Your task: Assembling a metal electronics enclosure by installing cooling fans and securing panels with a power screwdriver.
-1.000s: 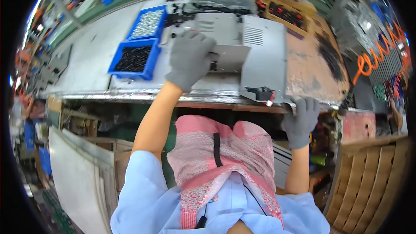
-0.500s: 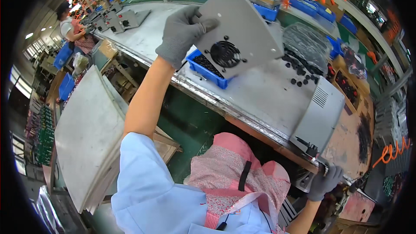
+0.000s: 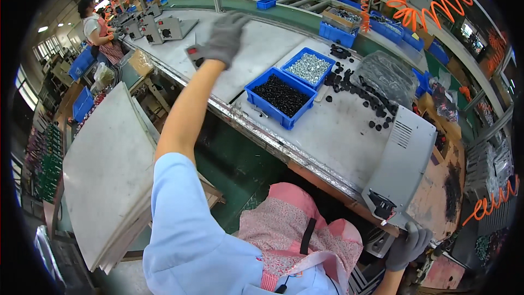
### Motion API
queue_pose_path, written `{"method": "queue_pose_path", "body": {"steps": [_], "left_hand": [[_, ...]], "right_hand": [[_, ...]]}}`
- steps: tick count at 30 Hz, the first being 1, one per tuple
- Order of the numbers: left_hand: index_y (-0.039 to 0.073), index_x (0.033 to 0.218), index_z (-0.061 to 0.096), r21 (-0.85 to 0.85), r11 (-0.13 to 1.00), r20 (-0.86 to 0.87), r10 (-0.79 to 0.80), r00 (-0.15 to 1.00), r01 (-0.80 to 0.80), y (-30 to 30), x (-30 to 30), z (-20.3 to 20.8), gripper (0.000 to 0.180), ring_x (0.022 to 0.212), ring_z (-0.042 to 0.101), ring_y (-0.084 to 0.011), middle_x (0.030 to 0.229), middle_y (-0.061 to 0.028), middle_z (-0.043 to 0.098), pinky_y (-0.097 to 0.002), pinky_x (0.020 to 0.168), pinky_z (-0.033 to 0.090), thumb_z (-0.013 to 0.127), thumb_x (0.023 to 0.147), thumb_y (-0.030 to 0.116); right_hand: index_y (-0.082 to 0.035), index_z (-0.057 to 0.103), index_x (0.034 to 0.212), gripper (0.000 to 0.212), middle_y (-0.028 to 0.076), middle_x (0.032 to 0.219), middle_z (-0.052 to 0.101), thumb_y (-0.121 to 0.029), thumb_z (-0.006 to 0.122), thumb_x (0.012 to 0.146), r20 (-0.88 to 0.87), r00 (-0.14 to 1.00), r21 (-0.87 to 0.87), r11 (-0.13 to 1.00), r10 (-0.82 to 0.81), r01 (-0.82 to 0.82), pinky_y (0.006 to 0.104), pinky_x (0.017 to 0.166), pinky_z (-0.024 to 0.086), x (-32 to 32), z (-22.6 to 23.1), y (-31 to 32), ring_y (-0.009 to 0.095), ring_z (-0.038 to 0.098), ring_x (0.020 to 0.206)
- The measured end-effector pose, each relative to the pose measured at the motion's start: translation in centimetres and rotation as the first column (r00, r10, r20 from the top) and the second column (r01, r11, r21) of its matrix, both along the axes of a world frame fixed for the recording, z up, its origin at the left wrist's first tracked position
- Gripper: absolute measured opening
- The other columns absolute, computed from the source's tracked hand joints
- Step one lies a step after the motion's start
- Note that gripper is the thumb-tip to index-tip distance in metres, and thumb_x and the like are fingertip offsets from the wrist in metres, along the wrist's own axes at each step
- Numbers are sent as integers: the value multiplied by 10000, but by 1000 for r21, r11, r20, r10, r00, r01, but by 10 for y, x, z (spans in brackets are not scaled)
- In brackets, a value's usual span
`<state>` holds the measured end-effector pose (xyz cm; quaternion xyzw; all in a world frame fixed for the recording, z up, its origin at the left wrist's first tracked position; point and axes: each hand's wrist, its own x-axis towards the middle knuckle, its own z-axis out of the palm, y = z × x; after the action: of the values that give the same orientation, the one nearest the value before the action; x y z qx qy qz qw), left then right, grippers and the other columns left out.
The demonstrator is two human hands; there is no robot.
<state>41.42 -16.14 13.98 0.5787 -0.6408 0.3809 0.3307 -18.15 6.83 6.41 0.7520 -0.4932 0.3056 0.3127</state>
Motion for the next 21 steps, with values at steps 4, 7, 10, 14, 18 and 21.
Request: {"method": "queue_pose_path", "body": {"steps": [4,7,10,14,18,21], "left_hand": [[113,1187,595,-86,677,-282,-720,634,731,46,-160,11,375,957,638,-278,1085,-98,647,-324,788,534,689,823,118],[101,1160,586,289,385,-289,-838,463,876,123,-228,33,417,980,603,-299,1101,-101,604,-377,797,500,674,811,311],[92,1051,600,341,408,-163,-861,481,847,152,-247,29,358,883,594,-269,1000,-70,593,-367,717,481,659,775,312],[111,911,595,341,825,206,-534,820,451,164,-233,22,224,803,565,-216,881,-17,577,-341,649,446,616,719,225],[164,830,583,204,931,309,-355,882,303,119,-169,18,142,750,567,-195,801,6,582,-330,635,428,608,693,191],[162,823,606,292,950,281,-196,939,111,82,-115,5,81,821,589,-198,794,-3,608,-339,658,430,623,761,210]], "right_hand": [[-86,549,915,240,110,820,526,0,612,699,28,991,8,991,133,-133,439,758,428,39,17,-24,324,518,808],[-71,574,924,230,92,861,557,24,597,716,15,968,-62,967,250,-249,441,780,439,76,38,-42,295,546,814],[-57,593,919,222,82,901,582,44,601,721,-3,939,-147,929,344,-340,445,810,457,111,66,-57,272,570,844],[-47,610,922,218,80,957,601,40,636,724,-12,893,-283,855,451,-435,453,833,485,146,77,-86,261,590,905],[-56,617,920,208,98,995,602,4,677,730,49,834,-275,810,550,-518,422,803,489,168,66,-78,290,589,938],[-68,605,958,231,110,1052,580,-13,645,738,45,873,-11,874,485,-485,417,782,453,154,22,-86,303,566,987]]}}
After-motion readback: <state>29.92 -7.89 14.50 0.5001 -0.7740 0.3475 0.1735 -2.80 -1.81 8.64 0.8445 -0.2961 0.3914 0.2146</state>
